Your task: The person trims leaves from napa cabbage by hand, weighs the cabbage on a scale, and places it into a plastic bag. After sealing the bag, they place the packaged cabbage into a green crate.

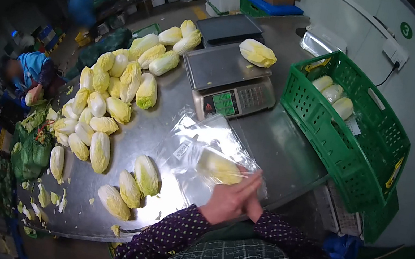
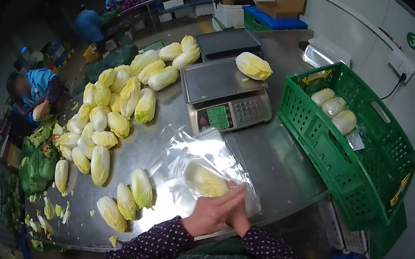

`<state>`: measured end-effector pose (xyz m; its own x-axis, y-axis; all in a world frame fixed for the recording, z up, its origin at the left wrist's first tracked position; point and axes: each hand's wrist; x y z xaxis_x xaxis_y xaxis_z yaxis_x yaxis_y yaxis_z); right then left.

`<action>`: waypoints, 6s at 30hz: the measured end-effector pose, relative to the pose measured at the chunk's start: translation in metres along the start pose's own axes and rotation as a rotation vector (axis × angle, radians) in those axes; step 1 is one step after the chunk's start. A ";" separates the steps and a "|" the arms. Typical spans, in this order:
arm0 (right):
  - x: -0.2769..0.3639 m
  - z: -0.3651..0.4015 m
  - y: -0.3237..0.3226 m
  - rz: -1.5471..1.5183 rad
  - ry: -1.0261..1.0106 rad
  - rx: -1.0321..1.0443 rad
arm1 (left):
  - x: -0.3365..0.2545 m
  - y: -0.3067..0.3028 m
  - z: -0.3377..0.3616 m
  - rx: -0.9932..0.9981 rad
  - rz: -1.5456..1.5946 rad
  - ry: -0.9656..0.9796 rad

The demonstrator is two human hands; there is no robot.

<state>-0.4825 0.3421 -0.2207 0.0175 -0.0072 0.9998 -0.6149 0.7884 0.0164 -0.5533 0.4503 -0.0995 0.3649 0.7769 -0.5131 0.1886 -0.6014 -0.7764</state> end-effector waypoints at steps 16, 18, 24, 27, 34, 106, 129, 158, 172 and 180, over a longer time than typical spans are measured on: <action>0.041 -0.009 0.051 0.663 -0.212 -0.043 | -0.010 -0.014 0.020 0.297 0.103 0.302; 0.007 0.007 0.055 0.580 -0.477 -0.163 | -0.006 -0.030 0.030 0.096 0.088 0.040; 0.017 0.032 0.062 0.837 -0.409 -0.050 | 0.016 -0.035 0.012 0.091 -0.401 -0.281; 0.032 0.042 0.073 0.813 -0.440 -0.048 | 0.035 -0.029 0.007 0.445 -0.336 -0.370; 0.015 0.045 0.078 0.628 -0.092 0.071 | -0.009 -0.025 0.036 0.409 0.008 -0.093; 0.112 0.157 -0.019 0.595 -0.386 0.619 | -0.093 0.013 0.198 0.002 -0.256 0.119; 0.046 0.156 -0.222 1.351 0.169 0.733 | -0.067 0.009 0.226 -0.185 -0.266 -0.191; 0.001 0.042 -0.025 0.824 0.204 0.097 | 0.009 0.069 0.194 -0.416 0.615 -1.350; 0.015 -0.044 -0.026 0.113 0.585 0.704 | 0.091 -0.014 0.131 0.164 0.962 -1.046; 0.181 -0.043 -0.128 -0.315 0.241 0.039 | 0.001 -0.010 -0.050 -0.228 1.330 -0.664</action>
<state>-0.3670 0.2668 -0.0422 0.3919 -0.0968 0.9149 -0.5790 0.7469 0.3270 -0.5094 0.4478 -0.0739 -0.0769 -0.4409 -0.8943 0.2176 -0.8827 0.4165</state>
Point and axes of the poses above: each hand's wrist, its own z-axis away from the middle knuckle, its own y-axis out of the palm, x = y × z, and after that the axes turned 2 degrees about z, right-handed
